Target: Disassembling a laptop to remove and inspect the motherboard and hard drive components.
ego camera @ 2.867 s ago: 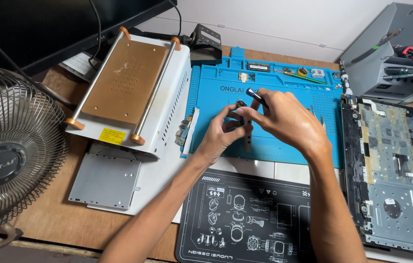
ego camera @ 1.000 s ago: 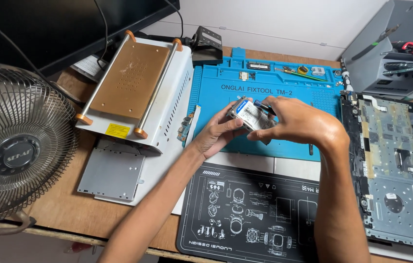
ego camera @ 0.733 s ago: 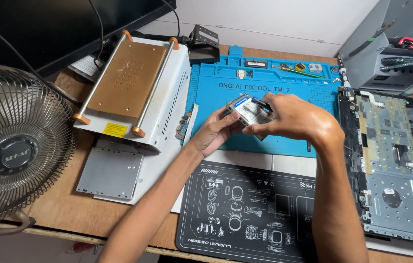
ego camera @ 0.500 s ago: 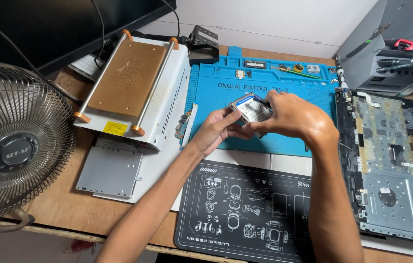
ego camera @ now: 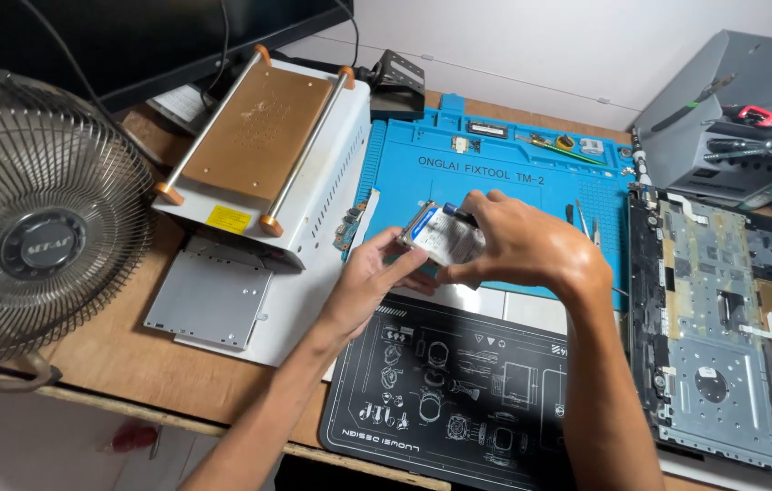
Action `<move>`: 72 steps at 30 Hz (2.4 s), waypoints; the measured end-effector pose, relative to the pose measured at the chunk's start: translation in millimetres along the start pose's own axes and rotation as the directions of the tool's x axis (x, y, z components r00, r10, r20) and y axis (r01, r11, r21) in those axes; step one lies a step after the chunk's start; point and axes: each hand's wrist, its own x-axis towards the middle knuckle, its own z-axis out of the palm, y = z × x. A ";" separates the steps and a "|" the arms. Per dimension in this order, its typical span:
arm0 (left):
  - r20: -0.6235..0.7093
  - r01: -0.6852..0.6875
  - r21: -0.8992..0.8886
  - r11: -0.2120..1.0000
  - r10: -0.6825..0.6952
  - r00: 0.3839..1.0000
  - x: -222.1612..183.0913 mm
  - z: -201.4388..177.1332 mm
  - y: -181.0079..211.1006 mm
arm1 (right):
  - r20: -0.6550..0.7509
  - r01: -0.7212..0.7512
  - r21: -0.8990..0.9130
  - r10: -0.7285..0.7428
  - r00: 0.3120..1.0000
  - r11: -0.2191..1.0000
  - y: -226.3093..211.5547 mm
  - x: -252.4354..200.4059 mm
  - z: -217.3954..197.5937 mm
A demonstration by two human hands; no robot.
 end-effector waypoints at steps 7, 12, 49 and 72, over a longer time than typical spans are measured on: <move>-0.032 -0.063 0.530 0.845 0.094 0.995 -80.9 -55.6 75.5 | 0.136 0.204 -0.115 -0.188 0.973 0.972 -67.6 -10.2 32.8; 0.025 0.019 0.955 0.297 -0.144 0.989 -119.0 -74.7 141.9 | 0.094 0.423 -0.130 -0.414 0.905 0.897 -116.4 0.5 79.1; -0.317 0.230 0.935 -0.270 -0.345 0.884 -88.9 -198.9 134.6 | -0.282 0.496 -0.005 -0.477 0.832 0.868 -197.6 54.8 161.0; 0.549 -0.512 0.833 -0.210 0.201 0.811 -19.2 -1.9 -33.8 | -0.462 -0.563 0.167 0.568 0.681 0.810 131.0 4.8 92.4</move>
